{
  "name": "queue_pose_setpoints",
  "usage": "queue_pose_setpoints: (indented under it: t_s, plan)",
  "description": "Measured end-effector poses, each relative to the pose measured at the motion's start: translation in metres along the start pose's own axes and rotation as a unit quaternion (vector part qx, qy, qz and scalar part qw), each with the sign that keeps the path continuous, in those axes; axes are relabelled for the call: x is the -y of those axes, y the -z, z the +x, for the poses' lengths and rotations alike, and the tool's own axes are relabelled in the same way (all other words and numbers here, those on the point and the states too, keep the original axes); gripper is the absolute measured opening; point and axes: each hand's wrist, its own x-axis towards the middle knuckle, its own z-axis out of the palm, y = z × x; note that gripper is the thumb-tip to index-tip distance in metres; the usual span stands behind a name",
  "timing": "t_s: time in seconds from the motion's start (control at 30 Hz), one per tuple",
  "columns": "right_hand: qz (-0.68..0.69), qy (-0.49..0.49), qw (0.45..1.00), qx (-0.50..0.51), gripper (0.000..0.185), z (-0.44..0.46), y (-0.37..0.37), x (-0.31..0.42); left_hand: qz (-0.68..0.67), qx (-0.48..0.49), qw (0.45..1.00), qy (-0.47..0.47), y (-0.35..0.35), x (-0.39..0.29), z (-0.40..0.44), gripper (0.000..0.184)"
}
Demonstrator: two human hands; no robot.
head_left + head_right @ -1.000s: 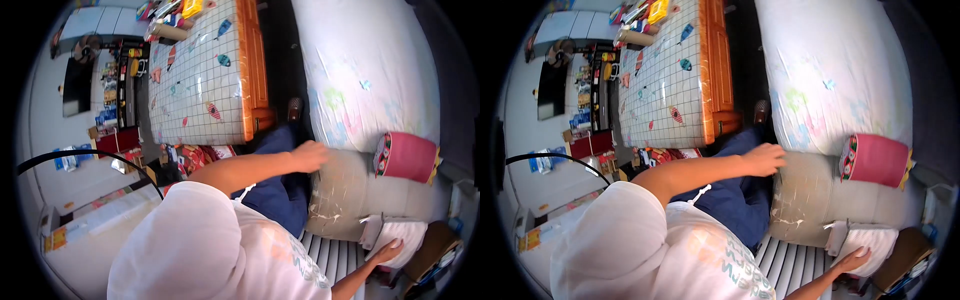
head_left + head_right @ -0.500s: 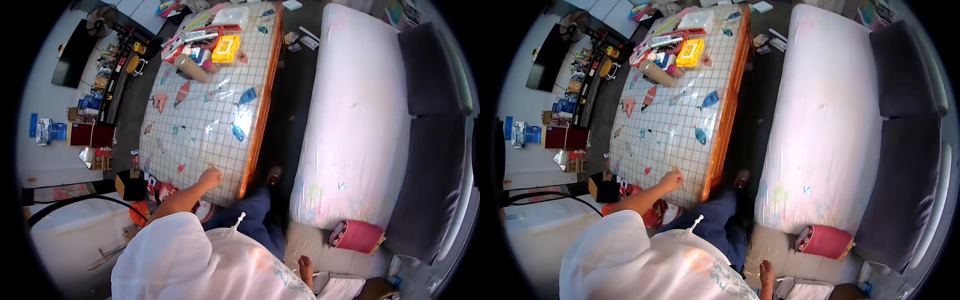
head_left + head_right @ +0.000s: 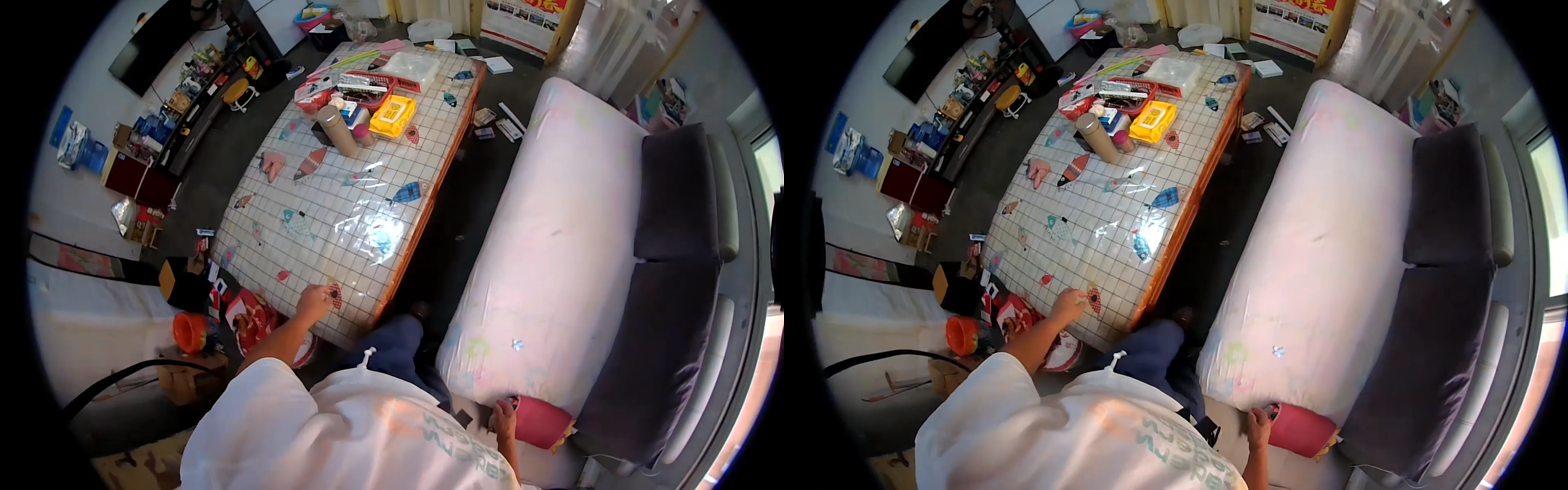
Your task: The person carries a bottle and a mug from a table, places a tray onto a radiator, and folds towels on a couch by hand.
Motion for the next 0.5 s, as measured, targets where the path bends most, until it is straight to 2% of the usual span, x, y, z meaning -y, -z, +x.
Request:
queue_pose_setpoints:
  t_s: [0.03,0.13,0.17,0.27,0.3,0.33,0.4,0.43,0.5]
  plan:
    - [0.018,0.034,0.999,-0.010,0.025,0.004,-0.001,-0.012,-0.008,-0.008,1.000,0.009,0.003,0.006,-0.004,0.022]
    - [-0.004,-0.039,0.995,0.092,0.024,0.011,0.019,-0.016,-0.015,-0.022,0.999,0.048,0.001,0.023,-0.013,0.025]
    - [-0.070,0.022,0.991,0.111,0.024,0.024,0.020,-0.031,-0.017,-0.024,0.997,0.073,0.001,0.033,-0.020,0.025]
    - [-0.122,0.025,0.988,0.090,0.025,0.033,0.021,0.016,-0.032,-0.069,0.993,0.087,0.006,0.038,-0.016,0.028]
    - [-0.157,0.145,0.972,0.093,0.027,0.060,0.020,-0.009,-0.065,-0.083,0.988,0.111,0.009,0.042,-0.013,0.030]
    - [-0.138,0.113,0.979,0.104,0.027,0.055,0.018,0.000,-0.061,-0.085,0.988,0.110,0.011,0.044,-0.010,0.030]
    - [-0.133,0.050,0.981,0.135,0.029,0.062,0.020,0.063,-0.073,-0.087,0.984,0.136,0.002,0.057,-0.003,0.031]
    - [-0.182,0.177,0.958,0.135,0.027,0.083,0.016,0.086,-0.078,-0.105,0.982,0.133,-0.005,0.066,0.001,0.031]
    - [-0.170,0.129,0.969,0.123,0.026,0.091,0.013,0.103,-0.076,-0.144,0.980,0.112,-0.012,0.079,0.015,0.031]
